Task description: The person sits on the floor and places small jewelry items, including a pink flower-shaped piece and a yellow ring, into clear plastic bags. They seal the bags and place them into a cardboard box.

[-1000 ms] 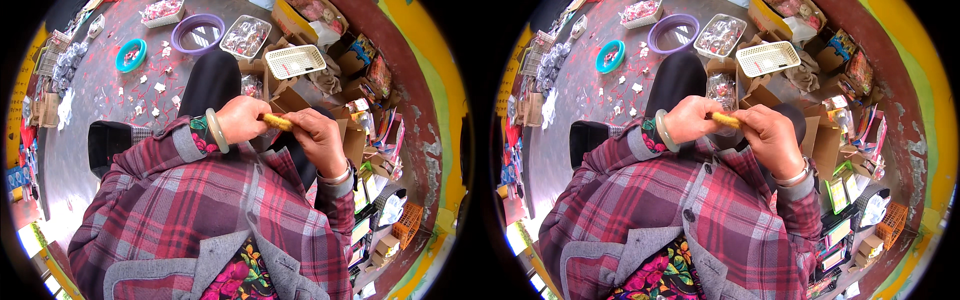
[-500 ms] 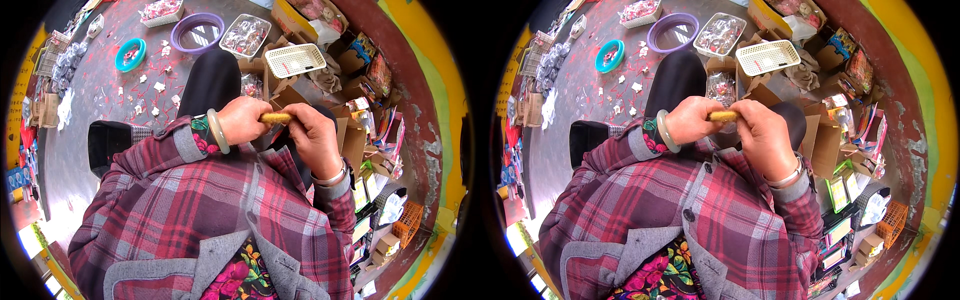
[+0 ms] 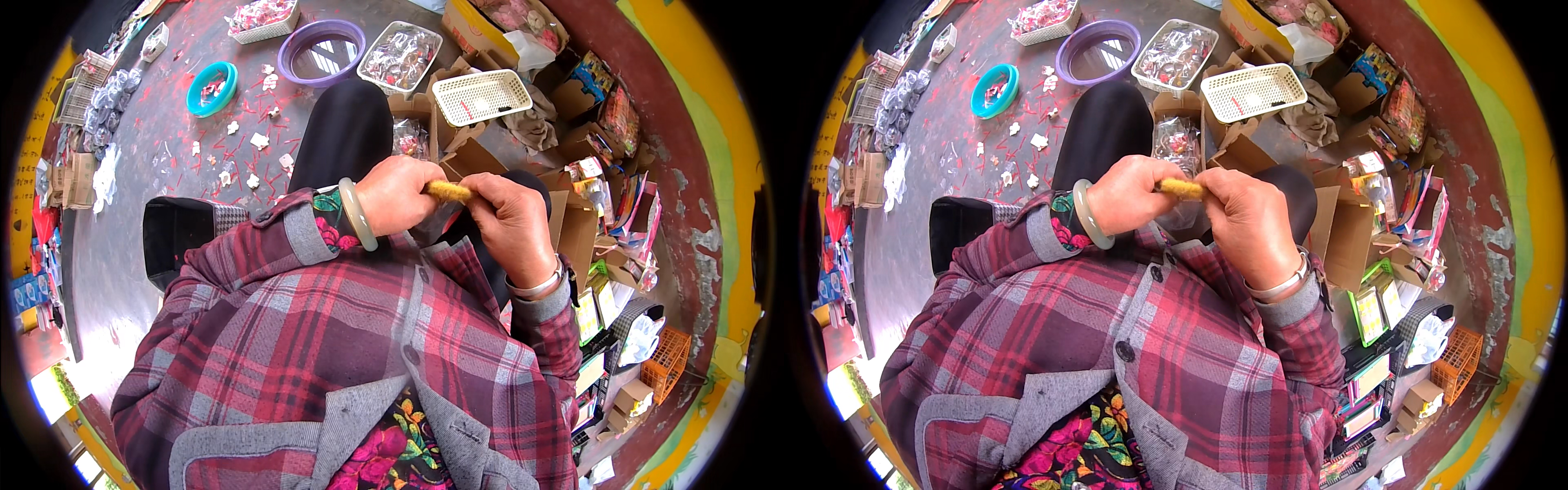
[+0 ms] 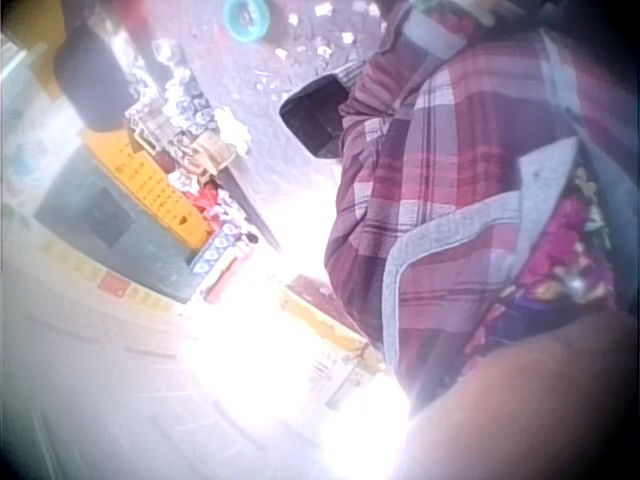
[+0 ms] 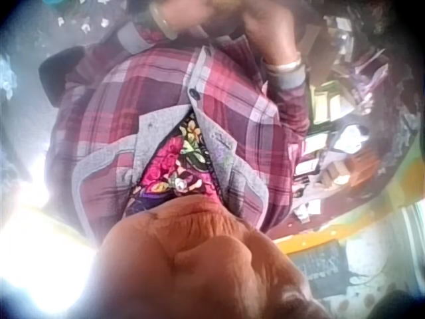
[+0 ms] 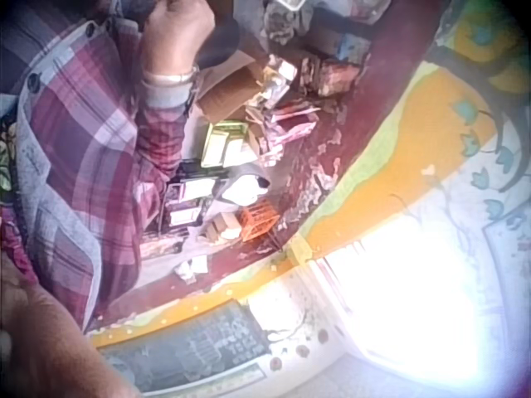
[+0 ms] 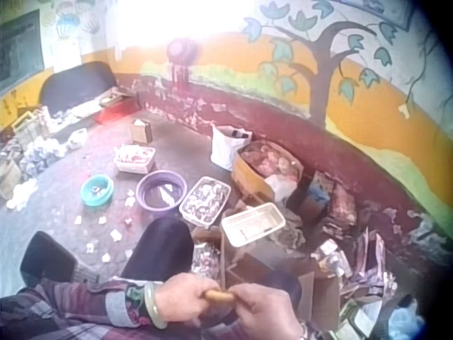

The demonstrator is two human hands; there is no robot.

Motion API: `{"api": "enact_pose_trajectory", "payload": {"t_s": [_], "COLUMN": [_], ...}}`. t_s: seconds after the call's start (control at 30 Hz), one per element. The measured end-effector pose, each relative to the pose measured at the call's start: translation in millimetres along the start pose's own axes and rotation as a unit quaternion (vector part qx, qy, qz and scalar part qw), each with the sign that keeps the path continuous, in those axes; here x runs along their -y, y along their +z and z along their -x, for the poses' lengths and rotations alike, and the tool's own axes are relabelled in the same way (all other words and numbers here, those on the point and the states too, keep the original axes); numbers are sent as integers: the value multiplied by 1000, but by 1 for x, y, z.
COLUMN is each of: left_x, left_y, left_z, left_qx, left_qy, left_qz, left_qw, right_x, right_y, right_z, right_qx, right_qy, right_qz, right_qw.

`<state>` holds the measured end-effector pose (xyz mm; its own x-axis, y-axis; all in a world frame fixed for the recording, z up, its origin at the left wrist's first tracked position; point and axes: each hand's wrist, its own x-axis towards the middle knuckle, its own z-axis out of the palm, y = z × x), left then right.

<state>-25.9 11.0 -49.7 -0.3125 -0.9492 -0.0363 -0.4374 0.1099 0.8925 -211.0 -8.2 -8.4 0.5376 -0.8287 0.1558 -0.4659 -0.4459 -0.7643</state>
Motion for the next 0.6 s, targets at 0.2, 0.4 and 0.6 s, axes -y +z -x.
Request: {"api": "enact_pose_trajectory", "payload": {"t_s": [0.2,0.4,0.6], "left_x": [5,4,0], "left_y": [4,4,1], "left_z": [0,0,0], "left_qx": [-10,-1,5], "left_qy": [-9,-12,4], "left_qz": [87,128,87], "left_qw": [996,992,996], "right_x": [-3,4,-1], "right_y": [2,2,6], "right_z": [-1,-3,-2], "right_qx": [-1,42,26], "right_qy": [14,40,9], "right_qz": [-63,-38,35], "right_qw": [998,998,999]}}
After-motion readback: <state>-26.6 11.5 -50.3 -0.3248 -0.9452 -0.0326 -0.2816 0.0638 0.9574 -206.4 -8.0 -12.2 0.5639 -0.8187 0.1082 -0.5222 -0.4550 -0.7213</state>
